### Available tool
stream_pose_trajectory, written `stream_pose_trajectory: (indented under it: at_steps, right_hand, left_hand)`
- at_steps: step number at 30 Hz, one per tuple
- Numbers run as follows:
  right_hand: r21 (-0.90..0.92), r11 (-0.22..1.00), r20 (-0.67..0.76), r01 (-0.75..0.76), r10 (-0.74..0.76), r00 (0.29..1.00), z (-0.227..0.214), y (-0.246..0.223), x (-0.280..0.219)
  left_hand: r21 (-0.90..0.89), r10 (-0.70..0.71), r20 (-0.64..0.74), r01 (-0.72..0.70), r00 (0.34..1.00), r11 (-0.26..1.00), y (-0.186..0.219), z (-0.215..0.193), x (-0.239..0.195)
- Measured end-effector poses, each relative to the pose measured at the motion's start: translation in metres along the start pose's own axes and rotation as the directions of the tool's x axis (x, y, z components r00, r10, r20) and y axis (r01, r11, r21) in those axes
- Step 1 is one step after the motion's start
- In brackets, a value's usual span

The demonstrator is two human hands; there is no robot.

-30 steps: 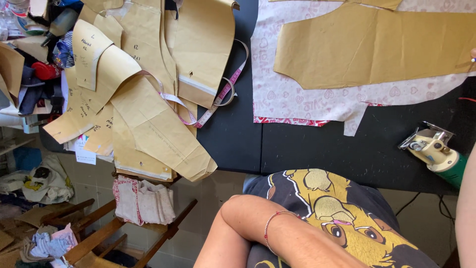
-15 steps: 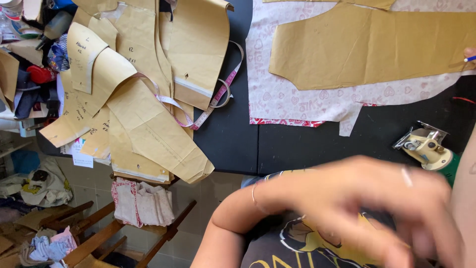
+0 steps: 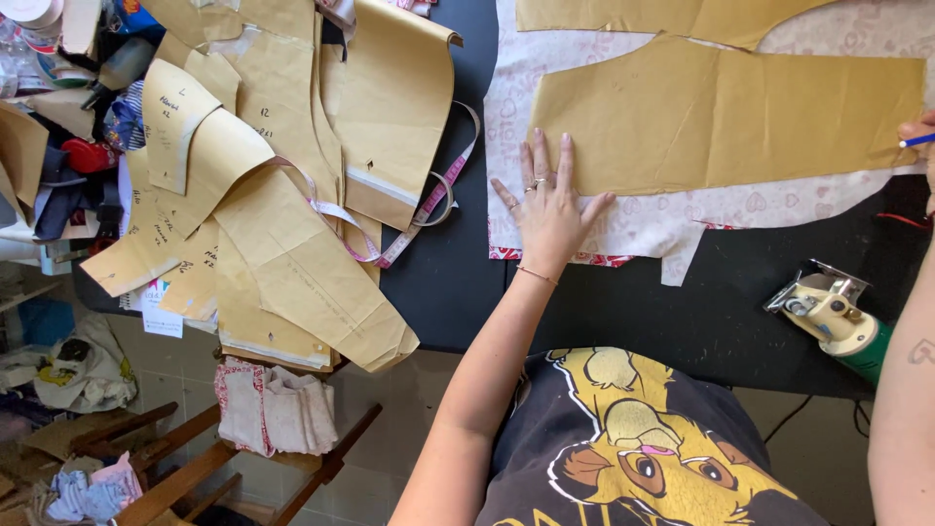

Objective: Tracing paper patterns onto fabric and cutting them out using an electric rotary cutter

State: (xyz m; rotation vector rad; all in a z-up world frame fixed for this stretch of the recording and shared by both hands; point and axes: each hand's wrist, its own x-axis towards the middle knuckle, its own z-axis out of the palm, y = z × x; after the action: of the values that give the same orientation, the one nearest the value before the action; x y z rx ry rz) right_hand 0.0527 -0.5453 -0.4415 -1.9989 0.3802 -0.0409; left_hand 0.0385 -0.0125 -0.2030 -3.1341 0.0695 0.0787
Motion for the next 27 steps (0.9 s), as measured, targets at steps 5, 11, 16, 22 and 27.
stream_pose_trajectory:
  at_steps: [5,11,16,22,27]
  right_hand:
    - [0.009,1.0,-0.17,0.019,-0.017,0.985,0.012,-0.069,-0.014]
    - [-0.092,0.994,-0.229,0.065,-0.085,0.97,0.023,-0.115,-0.03]
    - [-0.133,0.991,-0.276,0.032,-0.069,0.959,0.026,-0.147,-0.042]
    - [-0.15,0.982,-0.294,0.119,-0.159,0.943,0.029,-0.165,-0.045]
    - [-0.118,0.988,-0.284,0.096,-0.126,0.951,0.034,-0.176,-0.048]
  left_hand:
    - [-0.02,0.009,-0.061,-0.01,0.998,1.0,0.001,0.006,-0.002]
    - [0.011,0.009,-0.044,-0.008,0.999,1.0,-0.002,0.004,-0.002]
    - [0.081,0.038,0.07,-0.043,0.997,0.996,-0.001,-0.005,-0.003]
    - [0.01,0.039,-0.149,-0.038,0.988,0.999,0.0,0.0,-0.004]
    - [0.009,0.037,-0.148,-0.036,0.988,0.999,-0.002,0.001,-0.005]
